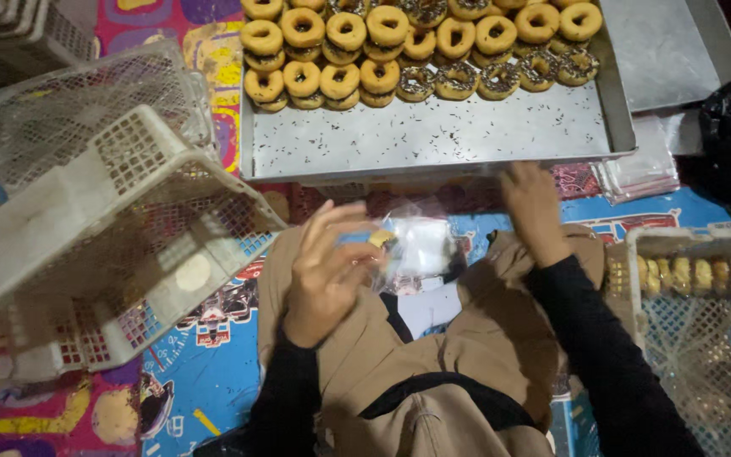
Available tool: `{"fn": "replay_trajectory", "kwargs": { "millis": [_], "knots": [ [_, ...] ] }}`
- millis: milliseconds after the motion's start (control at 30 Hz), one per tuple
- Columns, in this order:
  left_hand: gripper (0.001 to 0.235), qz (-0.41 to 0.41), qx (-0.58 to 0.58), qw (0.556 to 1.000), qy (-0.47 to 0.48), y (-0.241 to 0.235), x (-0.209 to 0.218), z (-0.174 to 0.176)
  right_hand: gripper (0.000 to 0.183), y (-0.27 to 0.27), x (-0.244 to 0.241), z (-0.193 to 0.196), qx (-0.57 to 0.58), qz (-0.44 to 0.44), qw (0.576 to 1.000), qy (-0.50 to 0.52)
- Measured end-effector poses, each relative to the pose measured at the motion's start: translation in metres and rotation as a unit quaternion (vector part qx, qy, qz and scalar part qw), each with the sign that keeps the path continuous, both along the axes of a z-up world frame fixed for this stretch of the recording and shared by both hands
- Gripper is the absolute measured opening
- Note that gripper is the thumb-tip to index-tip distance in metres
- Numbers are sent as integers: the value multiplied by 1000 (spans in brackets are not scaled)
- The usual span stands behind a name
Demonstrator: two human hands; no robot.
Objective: The person sits on the floor and repeatedly picks donuts from a metal tray, places them into small clear plastic bags, and then puts the filled bags into a white plastic crate. The donuts include both plain and chocolate-sprinkled varieties.
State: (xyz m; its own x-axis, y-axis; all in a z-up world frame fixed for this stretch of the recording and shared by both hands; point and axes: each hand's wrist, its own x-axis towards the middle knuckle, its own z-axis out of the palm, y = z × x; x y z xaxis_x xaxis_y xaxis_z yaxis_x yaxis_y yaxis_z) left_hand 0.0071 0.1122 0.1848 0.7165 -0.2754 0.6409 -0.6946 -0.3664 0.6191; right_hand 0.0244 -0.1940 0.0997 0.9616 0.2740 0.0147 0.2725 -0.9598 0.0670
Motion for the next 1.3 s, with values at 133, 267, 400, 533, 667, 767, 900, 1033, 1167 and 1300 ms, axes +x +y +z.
{"fn": "replay_trajectory", "kwargs": {
  "millis": [133,267,400,533,667,767,900,1033,1167,1300],
  "knots": [
    [11,-34,-164,969,182,6,7,-38,68,7,16,-2,385,22,902,195],
    [15,61,-240,916,317,-3,12,-102,52,64,19,-46,694,199,657,216],
    [17,141,-278,890,333,13,45,-154,27,122,48,-127,802,54,577,147],
    [20,304,-39,909,284,47,5,-192,30,166,13,-207,778,-93,611,114],
    [17,362,62,879,303,55,-47,-224,24,164,-35,-251,711,-31,614,341],
    [19,340,128,877,315,46,-51,-248,25,105,-37,-250,532,-10,714,455],
    [9,306,-23,890,337,29,4,-286,35,-9,14,-220,688,-83,469,547],
    [26,324,-20,889,323,-8,65,-328,41,-32,37,-222,446,-52,837,313],
    [46,312,202,870,324,-23,76,-335,24,19,45,-283,138,-10,977,165],
    [65,285,243,902,214,-31,57,-314,23,44,71,-338,155,37,987,-15]
  ]
}}
